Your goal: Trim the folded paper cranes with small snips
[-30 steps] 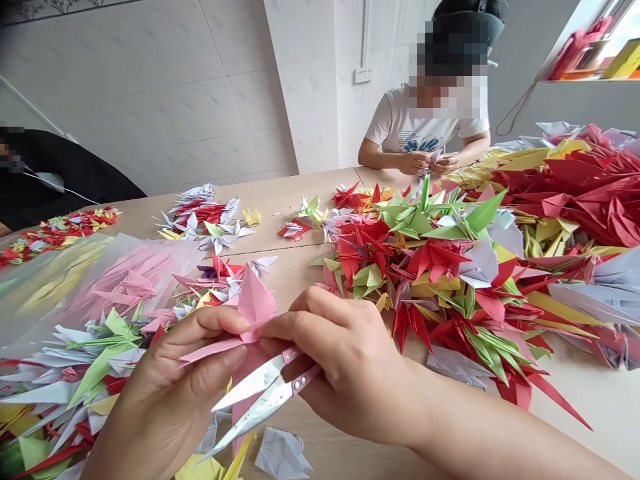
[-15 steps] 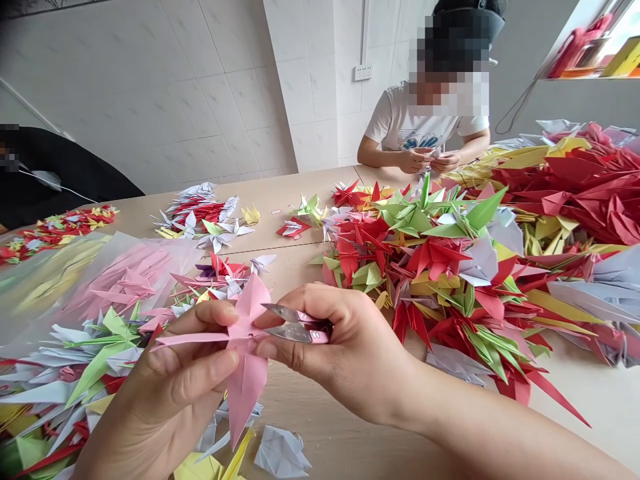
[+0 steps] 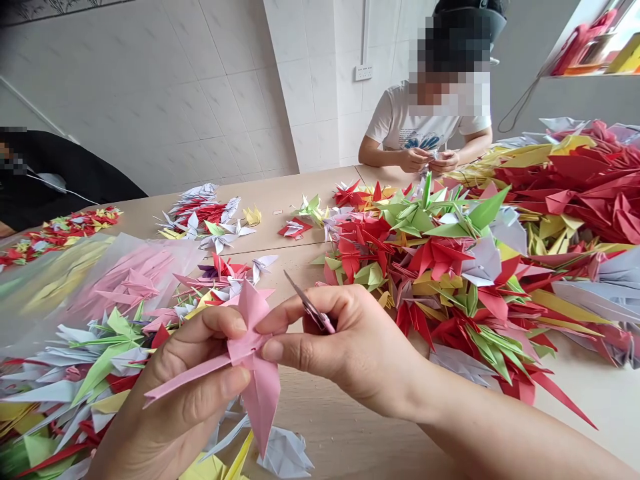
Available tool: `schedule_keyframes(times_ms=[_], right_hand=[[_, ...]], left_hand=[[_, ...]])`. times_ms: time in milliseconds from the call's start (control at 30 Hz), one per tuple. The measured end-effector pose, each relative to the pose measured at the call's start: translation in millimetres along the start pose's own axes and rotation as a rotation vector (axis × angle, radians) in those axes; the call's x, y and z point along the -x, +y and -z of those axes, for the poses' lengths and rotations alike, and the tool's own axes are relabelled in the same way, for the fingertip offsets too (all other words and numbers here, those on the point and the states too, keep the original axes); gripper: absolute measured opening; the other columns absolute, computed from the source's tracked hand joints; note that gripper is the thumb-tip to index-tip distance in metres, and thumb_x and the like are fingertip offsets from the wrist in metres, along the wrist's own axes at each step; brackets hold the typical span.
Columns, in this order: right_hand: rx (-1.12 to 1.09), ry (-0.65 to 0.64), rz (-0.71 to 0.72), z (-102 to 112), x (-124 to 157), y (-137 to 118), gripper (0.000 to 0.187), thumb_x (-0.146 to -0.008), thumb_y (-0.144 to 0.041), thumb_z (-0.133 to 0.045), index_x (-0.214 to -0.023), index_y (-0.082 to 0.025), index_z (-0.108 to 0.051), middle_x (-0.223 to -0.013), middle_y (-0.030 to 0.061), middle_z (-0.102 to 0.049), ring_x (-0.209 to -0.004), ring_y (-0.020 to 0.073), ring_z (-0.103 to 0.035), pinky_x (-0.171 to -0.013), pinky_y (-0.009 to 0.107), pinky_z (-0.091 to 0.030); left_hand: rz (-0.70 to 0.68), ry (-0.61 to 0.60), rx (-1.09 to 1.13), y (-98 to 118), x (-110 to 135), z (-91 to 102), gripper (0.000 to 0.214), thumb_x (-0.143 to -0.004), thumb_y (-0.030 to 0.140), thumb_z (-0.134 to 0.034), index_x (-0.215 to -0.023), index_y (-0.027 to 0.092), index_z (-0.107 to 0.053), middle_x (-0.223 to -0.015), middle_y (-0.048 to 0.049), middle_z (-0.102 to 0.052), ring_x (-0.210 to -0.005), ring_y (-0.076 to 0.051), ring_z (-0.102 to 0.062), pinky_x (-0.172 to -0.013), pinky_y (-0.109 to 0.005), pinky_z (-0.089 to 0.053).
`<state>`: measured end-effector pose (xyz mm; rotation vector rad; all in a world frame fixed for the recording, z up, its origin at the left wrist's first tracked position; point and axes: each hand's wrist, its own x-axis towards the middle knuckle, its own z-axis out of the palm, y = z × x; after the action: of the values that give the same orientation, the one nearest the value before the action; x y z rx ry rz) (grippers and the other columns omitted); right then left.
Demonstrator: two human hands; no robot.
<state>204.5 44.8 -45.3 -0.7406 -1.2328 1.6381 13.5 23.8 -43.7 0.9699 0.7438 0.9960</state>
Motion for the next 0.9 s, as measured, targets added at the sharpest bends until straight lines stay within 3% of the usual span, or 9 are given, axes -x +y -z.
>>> schedule_keyframes(times_ms=[167, 333, 433, 667, 900], right_hand=[[-0.195, -0.091, -0.076, 4, -1, 3, 0.014, -0.077, -0.015, -0.085, -0.085, -0.026, -0.083, -0.079, -0.0050, -0.078, -0.073, 0.0063, -0.068, -0.072, 0.014, -0.053], [-0.327, -0.090, -0.168, 3, -4, 2, 0.011, -0.074, -0.012, -0.086, -0.080, -0.021, -0.082, -0.076, -0.0029, -0.078, -0.068, 0.0062, -0.070, -0.069, 0.013, -0.055], [-0.365, -0.110, -0.212, 2, -5, 0, 0.011, -0.072, -0.012, -0.087, -0.079, -0.019, -0.082, -0.073, -0.0025, -0.077, -0.066, 0.0063, -0.070, -0.065, 0.013, -0.055], [-0.310, -0.174, -0.174, 2, -4, -3, 0.007, -0.077, -0.016, -0.085, -0.082, -0.017, -0.080, -0.076, -0.0050, -0.074, -0.072, 0.0033, -0.066, -0.070, 0.011, -0.052], [-0.071, -0.136, -0.051, 4, -4, -6, 0.010, -0.081, -0.026, -0.083, -0.084, -0.019, -0.076, -0.076, -0.0050, -0.067, -0.070, 0.0060, -0.057, -0.066, 0.015, -0.046]], left_hand=[[-0.111, 0.046, -0.141, -2, 2, -4.1, 0.018, -0.082, 0.018, -0.081, -0.092, 0.030, -0.072, -0.086, 0.0032, -0.068, -0.078, -0.010, -0.062, -0.071, -0.014, -0.051], [-0.146, 0.052, -0.126, 1, 0, -7.8, 0.023, -0.078, 0.010, -0.082, -0.091, 0.028, -0.075, -0.076, 0.0049, -0.069, -0.063, -0.006, -0.066, -0.057, -0.009, -0.051], [-0.117, 0.010, -0.070, 2, -1, -7.0, 0.024, -0.077, 0.008, -0.083, -0.089, 0.028, -0.076, -0.079, 0.0048, -0.074, -0.066, -0.010, -0.074, -0.062, -0.014, -0.059], [-0.099, -0.063, 0.005, 3, -4, -2.3, 0.024, -0.078, 0.011, -0.083, -0.092, 0.029, -0.078, -0.081, 0.0063, -0.071, -0.070, -0.005, -0.070, -0.064, -0.007, -0.056], [-0.077, -0.005, -0.117, -1, -3, 6.8, 0.023, -0.079, 0.019, -0.085, -0.097, 0.031, -0.076, -0.082, 0.0055, -0.071, -0.070, -0.006, -0.065, -0.067, -0.009, -0.055]])
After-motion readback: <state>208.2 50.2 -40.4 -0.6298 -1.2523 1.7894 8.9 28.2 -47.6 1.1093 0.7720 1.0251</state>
